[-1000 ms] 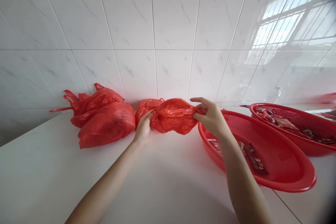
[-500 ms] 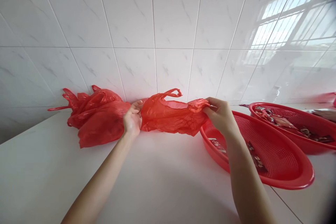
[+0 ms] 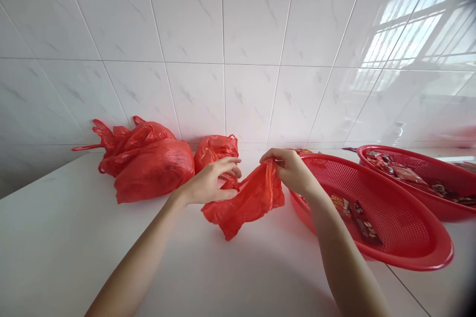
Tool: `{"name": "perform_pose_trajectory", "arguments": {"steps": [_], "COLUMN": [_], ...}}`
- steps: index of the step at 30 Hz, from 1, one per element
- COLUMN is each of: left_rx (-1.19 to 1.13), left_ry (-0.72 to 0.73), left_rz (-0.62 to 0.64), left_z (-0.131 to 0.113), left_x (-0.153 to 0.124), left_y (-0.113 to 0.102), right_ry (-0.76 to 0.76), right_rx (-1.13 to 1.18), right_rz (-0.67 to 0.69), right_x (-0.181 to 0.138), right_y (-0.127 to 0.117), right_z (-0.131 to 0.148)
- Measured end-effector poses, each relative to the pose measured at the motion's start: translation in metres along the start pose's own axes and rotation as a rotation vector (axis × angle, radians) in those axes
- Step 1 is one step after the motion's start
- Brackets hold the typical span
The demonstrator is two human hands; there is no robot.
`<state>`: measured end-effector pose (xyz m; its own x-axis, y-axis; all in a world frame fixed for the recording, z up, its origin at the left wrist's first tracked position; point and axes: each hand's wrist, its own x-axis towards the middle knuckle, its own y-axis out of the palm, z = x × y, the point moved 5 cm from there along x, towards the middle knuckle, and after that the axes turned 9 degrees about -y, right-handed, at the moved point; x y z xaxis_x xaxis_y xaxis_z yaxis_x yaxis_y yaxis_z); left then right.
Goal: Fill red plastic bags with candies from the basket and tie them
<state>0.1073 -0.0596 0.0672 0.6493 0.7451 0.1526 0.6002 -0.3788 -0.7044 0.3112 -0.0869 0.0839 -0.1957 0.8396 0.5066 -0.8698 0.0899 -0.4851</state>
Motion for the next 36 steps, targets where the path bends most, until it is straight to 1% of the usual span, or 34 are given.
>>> {"name": "perform_pose_trajectory", "arguments": {"steps": [4, 6, 7, 9, 11, 14, 16, 17, 19, 21, 23, 25, 28, 31, 34, 36], "left_rx": [0.055, 0.08, 0.09, 0.105, 0.12, 0.194, 0.254, 0.267, 0.254, 0.209, 0.167, 0.133, 0.137, 0.305, 0.512, 0.597], "left_ry": [0.0, 0.021, 0.039, 0.07, 0.071, 0.036, 0.016, 0.01, 0.011, 0.021, 0.043, 0.062, 0.057, -0.002, -0.061, -0.095], "left_rz": [-0.067, -0.089, -0.104, -0.139, -0.167, -0.194, -0.197, -0.189, -0.155, -0.138, -0.143, -0.158, -0.178, -0.221, -0.233, -0.189], "left_z": [0.007, 0.008, 0.007, 0.005, 0.002, -0.001, -0.002, -0.003, -0.003, -0.002, 0.0, 0.003, 0.01, 0.018, 0.024, 0.026], "left_x": [0.001, 0.002, 0.003, 0.003, 0.004, 0.004, 0.005, 0.006, 0.007, 0.009, 0.009, 0.009, 0.01, 0.012, 0.015, 0.016], "left_y": [-0.005, -0.006, -0.005, -0.004, -0.001, 0.004, 0.009, 0.011, 0.016, 0.02, 0.02, 0.018, 0.012, 0.008, 0.011, 0.02], "right_ry": [0.042, 0.037, 0.008, -0.112, -0.267, -0.439, -0.482, -0.479, -0.417, -0.318, -0.224, -0.135, 0.034, 0.198, 0.267, 0.268], "right_rx": [-0.055, -0.141, -0.181, -0.205, -0.135, 0.003, 0.046, 0.042, -0.046, -0.253, -0.493, -0.637, -0.69, -0.671, -0.653, -0.648], "right_rz": [0.01, -0.02, -0.049, -0.105, -0.112, -0.069, -0.009, 0.055, 0.241, 0.377, 0.398, 0.457, 0.668, 0.843, 0.918, 0.93], "right_x": [-0.001, -0.003, -0.004, -0.008, -0.015, -0.028, -0.033, -0.033, -0.032, -0.027, -0.019, -0.013, -0.014, -0.021, -0.026, -0.027], "right_y": [-0.006, -0.013, -0.016, -0.021, -0.022, -0.017, -0.008, -0.001, 0.021, 0.041, 0.053, 0.062, 0.072, 0.077, 0.08, 0.083], "right_z": [-0.008, -0.007, -0.002, 0.015, 0.039, 0.072, 0.084, 0.086, 0.081, 0.066, 0.049, 0.03, 0.004, -0.015, -0.021, -0.022]}}
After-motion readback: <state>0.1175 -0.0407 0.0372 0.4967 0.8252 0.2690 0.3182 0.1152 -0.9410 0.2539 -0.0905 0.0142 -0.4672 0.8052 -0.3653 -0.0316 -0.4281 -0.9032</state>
